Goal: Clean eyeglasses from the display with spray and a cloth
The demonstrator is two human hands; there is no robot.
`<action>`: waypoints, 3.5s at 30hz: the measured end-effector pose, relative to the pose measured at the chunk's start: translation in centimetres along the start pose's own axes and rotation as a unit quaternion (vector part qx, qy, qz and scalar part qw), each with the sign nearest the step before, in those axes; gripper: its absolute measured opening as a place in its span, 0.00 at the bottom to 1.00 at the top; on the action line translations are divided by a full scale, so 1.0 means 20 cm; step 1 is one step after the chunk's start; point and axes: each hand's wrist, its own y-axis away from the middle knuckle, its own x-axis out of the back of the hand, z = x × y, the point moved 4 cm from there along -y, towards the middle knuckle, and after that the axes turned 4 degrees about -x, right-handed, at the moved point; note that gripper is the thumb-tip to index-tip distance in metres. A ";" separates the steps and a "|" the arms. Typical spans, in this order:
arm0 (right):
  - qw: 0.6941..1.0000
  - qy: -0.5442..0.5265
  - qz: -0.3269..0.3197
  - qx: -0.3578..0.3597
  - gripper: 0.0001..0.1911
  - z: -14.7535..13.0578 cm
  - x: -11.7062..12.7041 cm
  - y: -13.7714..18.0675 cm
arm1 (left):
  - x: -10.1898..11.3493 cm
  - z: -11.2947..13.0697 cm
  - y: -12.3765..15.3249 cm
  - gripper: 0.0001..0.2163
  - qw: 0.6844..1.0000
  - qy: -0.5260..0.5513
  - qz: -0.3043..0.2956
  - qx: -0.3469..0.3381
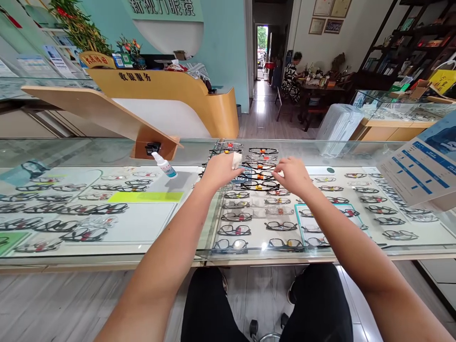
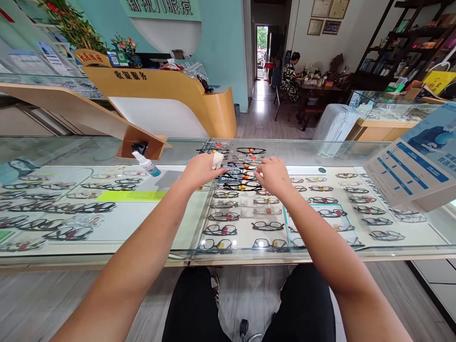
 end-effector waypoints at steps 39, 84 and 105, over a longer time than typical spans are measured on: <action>0.914 -0.293 0.261 0.104 0.17 0.04 0.32 0.08 | 0.16 0.22 0.12 0.19 0.930 0.345 0.111 -0.059; 0.842 -0.525 0.063 -0.110 0.28 -0.04 0.16 0.08 | 0.03 0.24 0.08 0.28 0.814 0.565 0.129 -0.029; 0.923 -0.245 0.291 -0.046 0.50 -0.01 0.16 0.10 | 0.05 0.30 0.13 0.24 0.859 0.497 0.118 -0.027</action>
